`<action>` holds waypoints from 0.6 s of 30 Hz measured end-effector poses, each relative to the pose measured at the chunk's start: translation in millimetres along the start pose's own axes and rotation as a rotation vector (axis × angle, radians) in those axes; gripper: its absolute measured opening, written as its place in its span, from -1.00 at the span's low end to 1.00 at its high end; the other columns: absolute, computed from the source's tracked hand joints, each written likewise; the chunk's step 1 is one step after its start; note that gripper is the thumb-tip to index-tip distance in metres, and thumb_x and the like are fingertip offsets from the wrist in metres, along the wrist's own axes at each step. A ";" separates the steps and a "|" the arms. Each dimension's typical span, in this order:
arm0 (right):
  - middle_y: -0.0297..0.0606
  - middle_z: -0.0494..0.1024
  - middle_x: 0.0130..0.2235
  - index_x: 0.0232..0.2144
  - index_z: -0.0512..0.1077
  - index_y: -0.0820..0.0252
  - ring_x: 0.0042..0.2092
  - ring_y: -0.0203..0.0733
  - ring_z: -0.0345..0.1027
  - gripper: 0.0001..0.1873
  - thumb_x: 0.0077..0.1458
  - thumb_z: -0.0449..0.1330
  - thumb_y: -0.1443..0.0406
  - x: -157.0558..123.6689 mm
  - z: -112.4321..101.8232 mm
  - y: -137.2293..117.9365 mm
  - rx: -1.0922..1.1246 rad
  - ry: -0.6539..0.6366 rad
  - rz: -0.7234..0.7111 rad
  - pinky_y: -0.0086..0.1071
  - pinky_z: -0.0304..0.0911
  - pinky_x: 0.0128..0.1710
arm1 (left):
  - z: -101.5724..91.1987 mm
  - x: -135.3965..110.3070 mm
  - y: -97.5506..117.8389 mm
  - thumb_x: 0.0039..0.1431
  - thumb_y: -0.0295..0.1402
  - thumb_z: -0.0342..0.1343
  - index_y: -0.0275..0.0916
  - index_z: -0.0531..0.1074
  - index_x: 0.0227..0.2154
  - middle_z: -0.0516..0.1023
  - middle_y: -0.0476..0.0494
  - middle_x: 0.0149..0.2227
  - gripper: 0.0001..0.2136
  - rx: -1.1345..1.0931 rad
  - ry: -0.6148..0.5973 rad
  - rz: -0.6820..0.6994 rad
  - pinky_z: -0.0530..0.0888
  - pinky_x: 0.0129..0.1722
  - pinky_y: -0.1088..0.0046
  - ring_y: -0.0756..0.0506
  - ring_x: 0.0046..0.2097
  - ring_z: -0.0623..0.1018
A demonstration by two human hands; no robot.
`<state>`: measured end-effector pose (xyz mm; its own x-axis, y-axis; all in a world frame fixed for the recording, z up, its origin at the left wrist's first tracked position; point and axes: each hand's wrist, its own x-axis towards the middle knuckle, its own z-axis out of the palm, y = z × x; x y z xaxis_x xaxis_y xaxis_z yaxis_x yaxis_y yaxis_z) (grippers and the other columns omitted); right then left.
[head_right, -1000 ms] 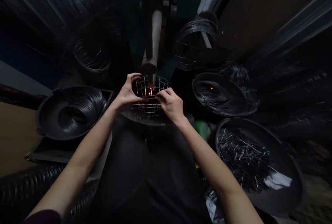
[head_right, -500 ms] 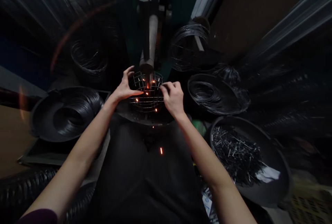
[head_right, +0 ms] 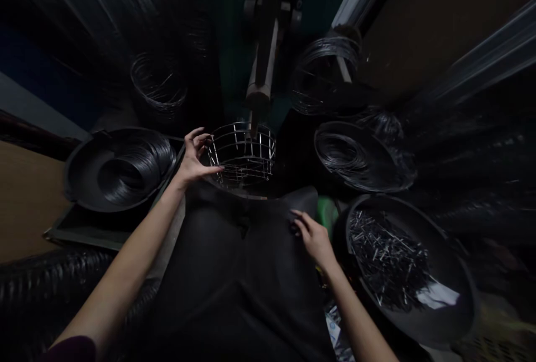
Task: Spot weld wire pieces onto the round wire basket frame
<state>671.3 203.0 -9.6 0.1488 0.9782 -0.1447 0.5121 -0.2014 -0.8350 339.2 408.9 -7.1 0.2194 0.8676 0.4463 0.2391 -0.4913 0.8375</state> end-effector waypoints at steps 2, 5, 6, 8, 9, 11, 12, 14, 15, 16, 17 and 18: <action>-0.24 0.56 -0.28 0.10 0.41 0.12 -0.42 -0.23 0.40 -0.43 0.09 0.22 0.01 10.0 -2.6 -40.8 0.050 -0.005 -0.035 -0.36 0.37 -0.45 | -2.4 -8.4 21.1 -0.23 -0.04 0.43 -0.08 0.01 0.18 0.28 -0.28 0.15 -0.06 0.079 -0.052 0.101 0.36 0.20 0.11 -0.24 0.19 0.38; -0.30 0.52 -0.43 -0.06 0.54 0.19 -0.40 -0.23 0.40 -0.55 0.08 0.27 0.06 38.7 -1.2 -105.7 0.072 -0.244 -0.127 -0.38 0.34 -0.40 | 4.4 -13.3 51.7 -0.19 -0.14 0.42 -0.12 0.18 0.10 0.31 -0.27 0.15 -0.22 0.233 -0.180 0.181 0.32 0.21 0.09 -0.27 0.20 0.34; -0.28 0.54 -0.43 -0.16 0.58 0.21 -0.37 -0.22 0.42 -0.62 0.08 0.27 0.08 50.4 1.7 -121.1 0.053 -0.330 -0.143 -0.38 0.34 -0.37 | 8.3 -12.5 60.0 -0.18 -0.17 0.42 -0.13 0.24 0.07 0.32 -0.27 0.15 -0.27 0.291 -0.231 0.190 0.31 0.21 0.07 -0.29 0.20 0.33; -0.27 0.59 -0.39 -0.29 0.61 0.22 -0.32 -0.20 0.47 -0.75 0.09 0.27 0.15 71.6 10.0 -139.3 -0.051 -0.359 -0.184 -0.39 0.34 -0.31 | 16.0 -8.8 72.0 -0.19 -0.21 0.42 -0.14 0.32 0.00 0.32 -0.27 0.17 -0.36 0.388 -0.319 0.193 0.30 0.21 0.02 -0.33 0.21 0.31; -0.26 0.62 -0.35 -0.30 0.61 0.21 -0.29 -0.19 0.49 -0.79 0.11 0.26 0.19 79.3 14.5 -142.9 -0.146 -0.314 -0.225 -0.39 0.34 -0.27 | 19.1 -6.5 75.5 -0.20 -0.22 0.41 -0.15 0.35 -0.03 0.32 -0.27 0.18 -0.39 0.420 -0.348 0.191 0.29 0.21 0.00 -0.34 0.21 0.30; -0.22 0.65 -0.24 -0.23 0.60 0.20 -0.21 -0.14 0.52 -0.80 0.17 0.23 0.24 86.8 22.4 -143.6 -0.406 -0.208 -0.353 -0.38 0.34 -0.21 | 23.4 -2.2 77.7 -0.20 -0.23 0.41 -0.18 0.38 -0.06 0.32 -0.28 0.18 -0.43 0.449 -0.365 0.194 0.29 0.20 0.00 -0.35 0.21 0.30; -0.19 0.64 -0.17 -0.15 0.58 0.19 -0.17 -0.11 0.53 -0.77 0.19 0.21 0.25 86.9 25.2 -142.4 -0.546 -0.183 -0.427 -0.37 0.34 -0.21 | 24.5 -0.4 77.0 -0.20 -0.22 0.41 -0.19 0.39 -0.07 0.32 -0.30 0.17 -0.43 0.449 -0.357 0.195 0.30 0.20 0.00 -0.35 0.20 0.30; -0.16 0.59 -0.01 0.02 0.50 0.18 -0.13 -0.09 0.54 -0.67 0.24 0.15 0.26 82.7 28.2 -139.6 -0.787 -0.191 -0.548 -0.38 0.34 -0.29 | 25.7 2.8 73.4 -0.19 -0.19 0.41 -0.21 0.40 -0.06 0.32 -0.31 0.17 -0.42 0.434 -0.327 0.192 0.31 0.19 0.01 -0.34 0.20 0.31; -0.16 0.55 0.04 0.08 0.46 0.17 -0.14 -0.10 0.54 -0.64 0.26 0.12 0.27 80.1 28.4 -138.5 -0.874 -0.193 -0.590 -0.39 0.32 -0.36 | 26.1 4.4 71.4 -0.19 -0.19 0.41 -0.21 0.40 -0.05 0.32 -0.31 0.17 -0.41 0.422 -0.314 0.188 0.32 0.19 0.02 -0.33 0.20 0.31; -0.17 0.53 0.08 0.11 0.43 0.15 -0.15 -0.12 0.55 -0.62 0.28 0.08 0.28 78.2 27.8 -137.9 -0.938 -0.186 -0.623 -0.40 0.29 -0.41 | 26.5 6.0 69.4 -0.18 -0.19 0.41 -0.21 0.40 -0.04 0.31 -0.31 0.17 -0.41 0.413 -0.306 0.183 0.32 0.19 0.03 -0.32 0.20 0.31; -0.19 0.52 0.08 0.12 0.42 0.14 -0.17 -0.14 0.55 -0.62 0.30 0.05 0.29 77.4 26.6 -137.6 -0.984 -0.170 -0.652 -0.41 0.26 -0.45 | 27.1 7.8 67.7 -0.18 -0.20 0.41 -0.21 0.40 -0.04 0.31 -0.31 0.17 -0.41 0.404 -0.300 0.178 0.32 0.20 0.03 -0.32 0.20 0.31; -0.20 0.52 0.08 0.12 0.42 0.12 -0.19 -0.16 0.55 -0.62 0.31 0.02 0.30 77.9 25.1 -137.7 -1.012 -0.147 -0.677 -0.42 0.24 -0.47 | 27.8 9.8 66.4 -0.17 -0.21 0.41 -0.20 0.40 -0.03 0.31 -0.30 0.17 -0.42 0.397 -0.295 0.176 0.32 0.20 0.04 -0.31 0.21 0.31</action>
<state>591.1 308.2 80.7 -0.4661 0.8836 0.0453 0.8847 0.4659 0.0145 383.5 382.6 44.1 0.5314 0.7391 0.4138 0.5026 -0.6684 0.5483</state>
